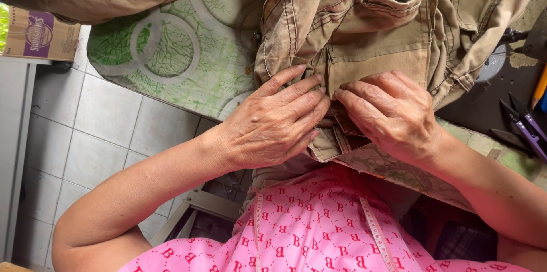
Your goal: The person mends a pair of trousers by hand using a small thread-cutting tool and thread.
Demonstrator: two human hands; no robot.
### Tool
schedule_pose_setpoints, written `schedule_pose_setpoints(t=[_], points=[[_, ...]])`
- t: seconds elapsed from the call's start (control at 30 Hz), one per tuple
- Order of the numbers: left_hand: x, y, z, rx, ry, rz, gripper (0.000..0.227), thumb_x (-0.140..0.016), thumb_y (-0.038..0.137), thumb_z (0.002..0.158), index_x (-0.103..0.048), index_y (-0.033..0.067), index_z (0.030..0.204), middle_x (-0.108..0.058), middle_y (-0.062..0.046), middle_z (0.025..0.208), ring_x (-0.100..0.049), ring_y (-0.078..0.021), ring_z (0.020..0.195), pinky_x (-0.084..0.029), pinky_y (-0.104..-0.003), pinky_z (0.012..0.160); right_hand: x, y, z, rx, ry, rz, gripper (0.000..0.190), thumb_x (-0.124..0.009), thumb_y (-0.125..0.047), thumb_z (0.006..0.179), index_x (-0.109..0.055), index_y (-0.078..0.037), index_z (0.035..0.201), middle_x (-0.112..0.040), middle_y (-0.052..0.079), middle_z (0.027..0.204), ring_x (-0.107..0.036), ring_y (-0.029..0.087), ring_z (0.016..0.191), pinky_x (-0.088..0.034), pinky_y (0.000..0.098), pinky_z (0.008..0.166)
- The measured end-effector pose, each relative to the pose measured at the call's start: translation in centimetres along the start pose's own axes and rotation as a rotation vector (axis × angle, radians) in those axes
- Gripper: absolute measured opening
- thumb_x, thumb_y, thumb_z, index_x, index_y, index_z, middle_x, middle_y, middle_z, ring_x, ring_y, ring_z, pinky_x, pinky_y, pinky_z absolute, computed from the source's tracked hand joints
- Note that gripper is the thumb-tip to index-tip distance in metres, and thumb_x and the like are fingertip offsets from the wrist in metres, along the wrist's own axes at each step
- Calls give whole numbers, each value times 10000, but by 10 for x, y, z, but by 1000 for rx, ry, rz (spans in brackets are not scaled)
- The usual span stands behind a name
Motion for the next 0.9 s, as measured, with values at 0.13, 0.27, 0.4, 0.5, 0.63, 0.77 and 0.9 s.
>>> schedule_pose_setpoints(t=[0.13,0.27,0.4,0.5,0.63,0.77,0.9], points=[[-5,-1,-3,-11,-22,-24,362,-594,232,1037,-675,-43,1259,-681,-170,1257,-616,-312,1267,-371,-466,1201,-1,0,-1,17,-14,-6,144,-617,-38,1055,-712,29,1141,-748,149,1060,-670,300,825,-493,391,681],[-6,0,-3,-11,-30,-15,353,-587,246,1027,-681,-34,1222,-681,-178,1252,-615,-321,1258,-378,-468,1192,3,-5,3,70,7,-5,142,-612,-4,1047,-711,58,1129,-749,176,1037,-681,303,804,-495,392,661],[-3,1,-2,-14,-8,-12,316,-567,222,1039,-686,-28,1192,-686,-177,1218,-626,-319,1236,-392,-467,1178,1,-9,4,107,-30,-19,203,-538,5,1055,-711,59,1145,-746,182,1071,-671,292,805,-504,390,668],[-5,0,-3,-15,-19,-10,315,-587,230,1031,-684,-20,1196,-676,-159,1217,-619,-313,1246,-384,-461,1188,0,-11,4,133,-35,-74,197,-549,15,1042,-720,43,1136,-747,163,1070,-667,265,795,-509,373,663],[-5,-1,0,-23,-33,-20,269,-600,193,1008,-668,-23,1153,-603,-147,1213,-598,-297,1206,-398,-451,1178,0,-11,7,123,-62,-72,215,-524,10,1048,-715,39,1143,-733,147,1080,-658,258,805,-514,373,681],[-4,0,-1,-16,-8,-34,252,-576,182,1032,-712,0,1140,-627,-144,1363,-629,-308,1231,-402,-458,1177,-3,-9,2,73,-88,-85,208,-534,-40,1065,-711,23,1157,-735,142,1101,-676,270,855,-501,372,690],[-1,2,2,-33,2,40,211,-555,173,1023,-694,28,1088,-688,-127,1254,-641,-293,1210,-402,-442,1159,-4,4,-13,-24,-167,-170,211,-630,-19,1036,-719,2,1225,-777,139,1143,-719,260,986,-521,363,757]])
Point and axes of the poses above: each hand's wrist, its own z-axis towards the middle knuckle, its own x-axis out of the back of the hand, y = z × x, the point moved 10 cm from there along z, towards the middle knuckle
